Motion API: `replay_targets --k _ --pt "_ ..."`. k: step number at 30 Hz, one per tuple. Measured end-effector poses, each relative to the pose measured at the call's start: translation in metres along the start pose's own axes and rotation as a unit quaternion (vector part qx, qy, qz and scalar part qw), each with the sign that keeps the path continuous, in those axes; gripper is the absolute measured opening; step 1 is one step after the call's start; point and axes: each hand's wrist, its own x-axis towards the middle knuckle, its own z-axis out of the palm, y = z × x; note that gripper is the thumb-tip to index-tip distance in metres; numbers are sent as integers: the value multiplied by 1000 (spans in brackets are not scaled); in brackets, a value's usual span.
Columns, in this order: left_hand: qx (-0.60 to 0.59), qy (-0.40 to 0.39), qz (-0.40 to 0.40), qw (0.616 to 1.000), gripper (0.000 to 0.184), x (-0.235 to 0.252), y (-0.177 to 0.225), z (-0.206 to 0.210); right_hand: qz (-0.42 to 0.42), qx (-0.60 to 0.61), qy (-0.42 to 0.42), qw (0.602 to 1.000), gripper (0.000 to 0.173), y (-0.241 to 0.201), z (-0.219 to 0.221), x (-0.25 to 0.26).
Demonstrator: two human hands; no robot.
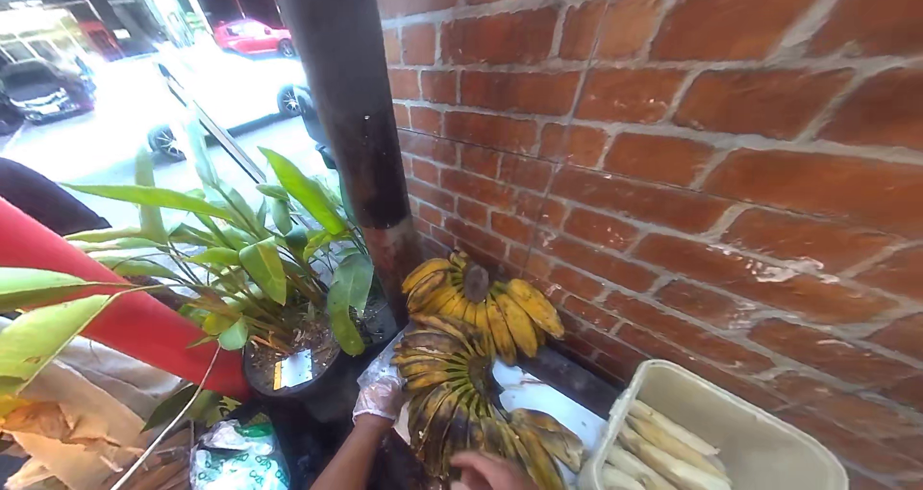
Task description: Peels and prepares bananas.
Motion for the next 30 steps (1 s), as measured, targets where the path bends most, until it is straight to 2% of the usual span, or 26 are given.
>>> replay_targets --k 3,6,12,17,22,25,28,30 --pt "39 -52 82 994 48 1 -14 -13 51 32 -24 998 40 3 11 39" --pt "48 -103 93 989 60 -5 -13 -24 101 56 -43 992 43 11 21 60" --pt "74 -34 121 989 56 17 -15 -1 135 75 -46 987 42 15 30 71" --pt "82 -53 129 987 58 27 -17 -9 154 88 -20 984 39 19 39 72" --pt "107 -63 182 975 54 31 -20 -25 156 81 -13 984 39 17 43 71" --pt "83 -32 221 971 52 32 -17 -24 166 92 -15 982 39 16 41 73" --pt "32 9 274 961 48 32 -3 -23 169 92 -4 981 39 20 43 74" --pt "10 21 283 959 45 30 10 -27 184 95 4 978 41 18 44 75"
